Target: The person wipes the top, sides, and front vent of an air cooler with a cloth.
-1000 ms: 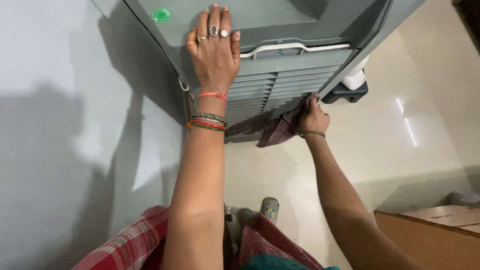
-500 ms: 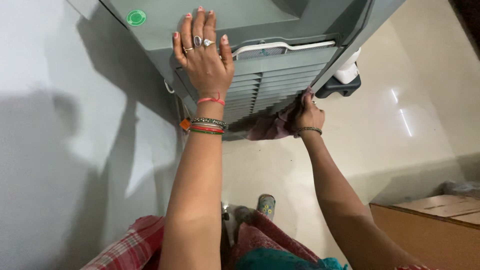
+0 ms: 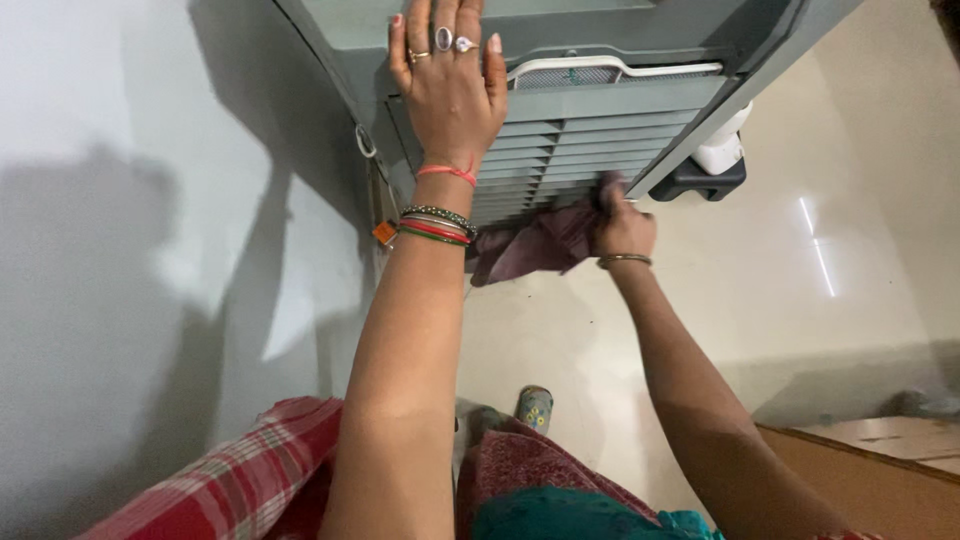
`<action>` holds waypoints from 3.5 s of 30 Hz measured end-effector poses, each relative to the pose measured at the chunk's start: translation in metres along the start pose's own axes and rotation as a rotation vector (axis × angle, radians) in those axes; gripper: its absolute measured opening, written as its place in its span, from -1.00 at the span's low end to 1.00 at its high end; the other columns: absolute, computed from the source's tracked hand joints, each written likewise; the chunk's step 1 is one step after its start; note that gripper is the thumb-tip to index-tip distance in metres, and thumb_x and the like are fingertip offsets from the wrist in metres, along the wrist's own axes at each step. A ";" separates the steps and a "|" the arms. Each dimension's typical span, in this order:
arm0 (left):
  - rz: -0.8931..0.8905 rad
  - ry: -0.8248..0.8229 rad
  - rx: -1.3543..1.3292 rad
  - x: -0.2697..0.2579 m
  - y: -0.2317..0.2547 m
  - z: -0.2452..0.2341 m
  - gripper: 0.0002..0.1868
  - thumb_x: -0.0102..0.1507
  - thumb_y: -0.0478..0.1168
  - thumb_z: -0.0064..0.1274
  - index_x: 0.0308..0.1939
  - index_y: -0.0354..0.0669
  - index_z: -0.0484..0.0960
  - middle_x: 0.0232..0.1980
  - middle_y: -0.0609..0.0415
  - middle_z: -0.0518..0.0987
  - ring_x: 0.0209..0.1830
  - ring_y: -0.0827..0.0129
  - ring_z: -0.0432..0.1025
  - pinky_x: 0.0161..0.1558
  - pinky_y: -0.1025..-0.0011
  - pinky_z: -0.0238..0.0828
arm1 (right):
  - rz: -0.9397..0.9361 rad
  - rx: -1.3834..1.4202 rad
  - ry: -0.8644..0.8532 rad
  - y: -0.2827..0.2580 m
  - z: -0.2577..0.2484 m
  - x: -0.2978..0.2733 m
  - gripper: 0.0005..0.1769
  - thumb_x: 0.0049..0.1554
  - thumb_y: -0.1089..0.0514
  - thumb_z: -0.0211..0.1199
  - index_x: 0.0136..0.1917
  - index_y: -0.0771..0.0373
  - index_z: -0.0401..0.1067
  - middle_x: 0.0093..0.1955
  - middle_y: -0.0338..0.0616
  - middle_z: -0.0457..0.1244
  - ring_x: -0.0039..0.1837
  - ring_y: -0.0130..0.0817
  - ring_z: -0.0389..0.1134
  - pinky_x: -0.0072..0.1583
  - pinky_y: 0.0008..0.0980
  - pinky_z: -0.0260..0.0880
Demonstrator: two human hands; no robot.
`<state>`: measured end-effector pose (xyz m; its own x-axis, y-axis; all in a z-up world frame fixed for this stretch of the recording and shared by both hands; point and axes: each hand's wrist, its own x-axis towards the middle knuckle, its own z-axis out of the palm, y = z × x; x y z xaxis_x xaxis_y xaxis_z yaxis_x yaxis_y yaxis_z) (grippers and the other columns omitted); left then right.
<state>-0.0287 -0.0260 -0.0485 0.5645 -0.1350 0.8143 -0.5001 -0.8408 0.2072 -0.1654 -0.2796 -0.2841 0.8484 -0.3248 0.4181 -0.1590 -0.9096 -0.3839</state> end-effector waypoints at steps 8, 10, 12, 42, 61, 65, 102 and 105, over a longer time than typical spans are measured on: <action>0.164 -0.097 0.066 -0.002 -0.023 -0.001 -0.53 0.53 0.05 -0.22 0.40 -0.13 0.42 0.33 -0.02 0.45 0.43 0.04 0.20 0.52 0.00 -0.07 | 0.142 0.020 -0.203 -0.068 0.032 -0.008 -0.42 0.18 0.13 0.12 0.47 -0.02 0.21 -0.19 0.22 0.38 -0.14 0.30 0.40 -0.11 0.17 0.35; 0.174 -0.067 0.036 -0.002 -0.023 0.004 -0.54 0.53 0.04 -0.22 0.39 -0.13 0.42 0.33 -0.01 0.45 0.43 0.05 0.20 0.53 -0.01 -0.08 | 0.136 0.088 -0.289 -0.098 0.043 -0.017 -0.30 0.17 0.12 0.12 0.55 0.06 0.08 -0.23 0.26 0.36 -0.17 0.32 0.39 -0.13 0.17 0.34; 0.181 -0.105 0.009 -0.004 -0.026 0.007 -0.55 0.53 0.04 -0.22 0.36 -0.14 0.43 0.31 -0.01 0.46 0.43 0.06 0.21 0.55 -0.03 -0.08 | 0.204 0.199 -0.287 -0.109 0.044 -0.030 -0.24 0.25 0.07 0.11 0.63 0.16 -0.06 -0.25 0.31 0.35 -0.20 0.35 0.36 -0.15 0.20 0.28; 0.113 -0.094 -0.116 -0.009 -0.024 0.013 -0.51 0.52 -0.04 -0.19 0.50 -0.10 0.30 0.49 0.01 0.35 0.59 0.11 0.10 0.64 0.01 -0.18 | -0.227 0.128 -0.167 -0.176 0.128 -0.033 -0.70 0.10 -0.15 0.27 -0.03 0.06 0.45 -0.16 0.01 0.41 -0.15 0.04 0.45 -0.08 0.00 0.40; 0.209 -0.260 -0.089 0.008 -0.033 -0.010 -0.53 0.55 -0.03 -0.23 0.51 -0.07 0.31 0.48 0.06 0.38 0.53 0.13 0.18 0.60 0.08 -0.08 | -0.241 0.187 -0.244 -0.212 0.103 -0.018 -0.69 0.14 -0.13 0.27 0.05 0.03 0.39 -0.17 0.10 0.40 -0.13 0.15 0.45 -0.05 0.09 0.42; 0.291 -0.164 -0.038 0.003 -0.039 -0.006 -0.48 0.54 -0.08 -0.23 0.57 -0.12 0.23 0.57 0.00 0.28 0.60 0.09 0.09 0.60 0.08 -0.12 | -0.130 0.071 -0.301 -0.166 0.058 -0.007 -0.45 0.03 0.01 0.20 0.30 0.05 0.33 -0.25 0.12 0.40 -0.21 0.17 0.43 -0.17 0.13 0.38; 0.258 -0.150 -0.042 -0.004 -0.038 0.009 -0.37 0.48 -0.18 -0.17 0.64 -0.06 0.09 0.66 0.04 0.16 0.69 0.17 -0.02 0.70 0.12 -0.24 | -0.359 0.250 -0.604 -0.187 0.131 -0.073 -0.35 0.26 0.04 0.10 0.51 0.35 0.07 -0.23 0.28 0.37 -0.21 0.32 0.38 -0.18 0.20 0.32; 0.258 -0.230 -0.025 -0.004 -0.038 0.015 -0.35 0.46 -0.16 -0.17 0.63 -0.10 0.10 0.65 -0.01 0.16 0.67 0.13 -0.01 0.68 0.10 -0.23 | -0.193 0.228 -0.323 -0.148 0.121 -0.088 -0.30 0.27 0.02 0.12 0.54 0.39 0.03 -0.24 0.28 0.36 -0.24 0.31 0.37 -0.20 0.19 0.32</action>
<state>-0.0020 -0.0009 -0.0673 0.5488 -0.4588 0.6988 -0.6602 -0.7507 0.0256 -0.1552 -0.0847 -0.3632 0.9717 -0.0242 0.2350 0.1023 -0.8536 -0.5108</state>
